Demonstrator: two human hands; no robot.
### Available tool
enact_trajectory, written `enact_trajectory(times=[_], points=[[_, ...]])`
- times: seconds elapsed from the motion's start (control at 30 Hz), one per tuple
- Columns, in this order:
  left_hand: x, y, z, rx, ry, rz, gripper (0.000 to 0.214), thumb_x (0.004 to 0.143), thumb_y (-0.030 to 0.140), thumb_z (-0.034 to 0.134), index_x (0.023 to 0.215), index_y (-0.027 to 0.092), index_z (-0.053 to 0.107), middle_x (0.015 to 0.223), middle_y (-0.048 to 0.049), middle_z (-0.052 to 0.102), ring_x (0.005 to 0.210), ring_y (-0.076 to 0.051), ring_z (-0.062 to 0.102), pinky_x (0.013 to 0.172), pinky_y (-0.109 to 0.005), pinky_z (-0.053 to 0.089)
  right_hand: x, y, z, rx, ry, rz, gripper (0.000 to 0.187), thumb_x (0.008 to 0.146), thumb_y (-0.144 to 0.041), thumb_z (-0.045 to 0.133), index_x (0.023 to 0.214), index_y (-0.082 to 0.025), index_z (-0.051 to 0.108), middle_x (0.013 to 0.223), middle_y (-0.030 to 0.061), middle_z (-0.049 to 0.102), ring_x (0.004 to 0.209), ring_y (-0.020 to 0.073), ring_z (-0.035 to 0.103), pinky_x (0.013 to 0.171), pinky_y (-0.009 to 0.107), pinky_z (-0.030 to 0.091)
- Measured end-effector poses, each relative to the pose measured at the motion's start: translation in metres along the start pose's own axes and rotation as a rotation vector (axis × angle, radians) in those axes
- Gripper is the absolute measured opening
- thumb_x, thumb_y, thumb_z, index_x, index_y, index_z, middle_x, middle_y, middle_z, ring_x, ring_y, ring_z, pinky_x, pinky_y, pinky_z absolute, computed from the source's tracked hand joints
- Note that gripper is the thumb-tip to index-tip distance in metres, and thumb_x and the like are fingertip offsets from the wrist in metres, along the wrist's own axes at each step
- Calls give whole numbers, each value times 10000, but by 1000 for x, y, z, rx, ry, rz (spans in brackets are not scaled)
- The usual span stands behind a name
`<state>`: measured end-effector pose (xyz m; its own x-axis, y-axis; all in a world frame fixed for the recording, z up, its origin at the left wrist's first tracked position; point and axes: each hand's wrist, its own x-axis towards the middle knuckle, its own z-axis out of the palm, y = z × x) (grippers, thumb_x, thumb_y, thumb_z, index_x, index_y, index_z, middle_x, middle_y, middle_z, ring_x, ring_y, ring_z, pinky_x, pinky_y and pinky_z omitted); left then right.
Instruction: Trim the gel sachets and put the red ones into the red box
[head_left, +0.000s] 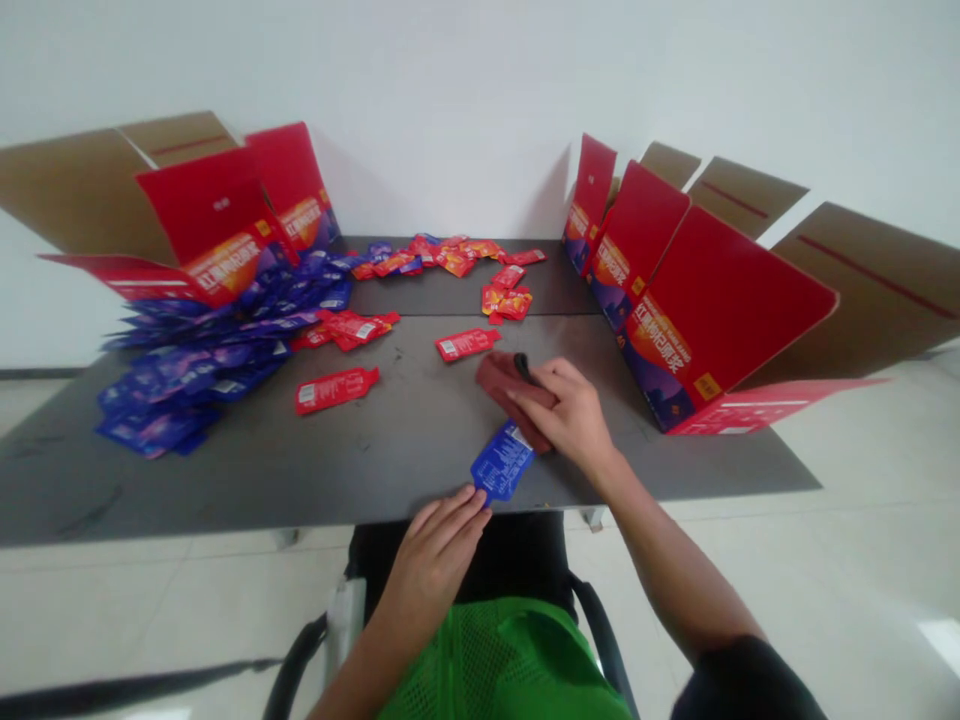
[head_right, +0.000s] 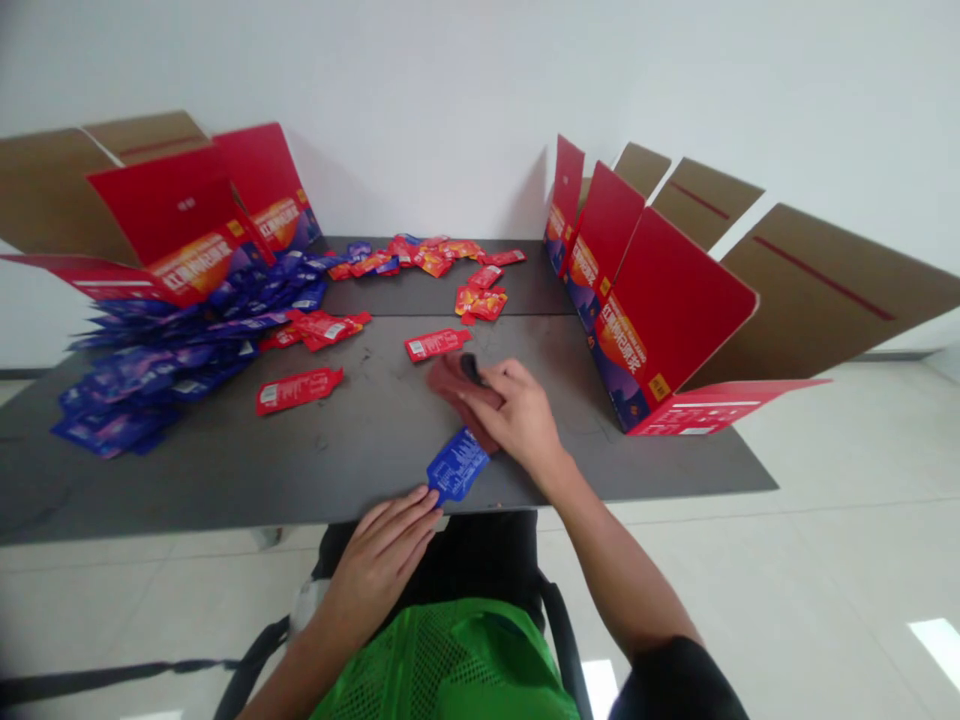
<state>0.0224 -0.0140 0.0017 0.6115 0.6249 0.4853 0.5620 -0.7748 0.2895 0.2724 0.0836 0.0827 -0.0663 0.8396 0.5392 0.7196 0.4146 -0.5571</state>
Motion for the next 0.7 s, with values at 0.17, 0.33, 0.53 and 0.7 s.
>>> enact_trajectory(times=[0.17,0.33,0.53,0.7], points=[[-1,-2,7,-50,73,-56,318,1016,133,516,1285,212,664,1276,-60,724,1220,-234,651,1055,-455,486,-52,-35,25,-87,-384,-237,351,957,-334,642,1302,-278,669,1086,52,678,942,192,651,753,287,529],[3,-2,4,-101,53,-80,307,1011,149,531,1264,231,684,1283,-57,720,1235,-233,640,1025,-455,502,-34,0,23,-235,-345,-171,327,971,-348,622,1282,-264,682,1057,66,683,929,205,644,771,300,527],[4,-3,4,-130,61,-91,265,1002,149,556,1213,213,703,1262,-52,730,1224,-224,646,1016,-444,510,-14,5,1,-337,-179,-40,312,983,-390,594,1244,-265,711,1058,88,679,926,232,647,769,316,530],[4,-4,7,-126,80,-105,276,986,145,569,1205,232,714,1205,-44,748,1162,-217,669,1014,-443,518,-56,-37,24,-182,-325,-208,389,982,-321,579,1368,-303,622,1115,70,678,993,229,638,819,345,558]])
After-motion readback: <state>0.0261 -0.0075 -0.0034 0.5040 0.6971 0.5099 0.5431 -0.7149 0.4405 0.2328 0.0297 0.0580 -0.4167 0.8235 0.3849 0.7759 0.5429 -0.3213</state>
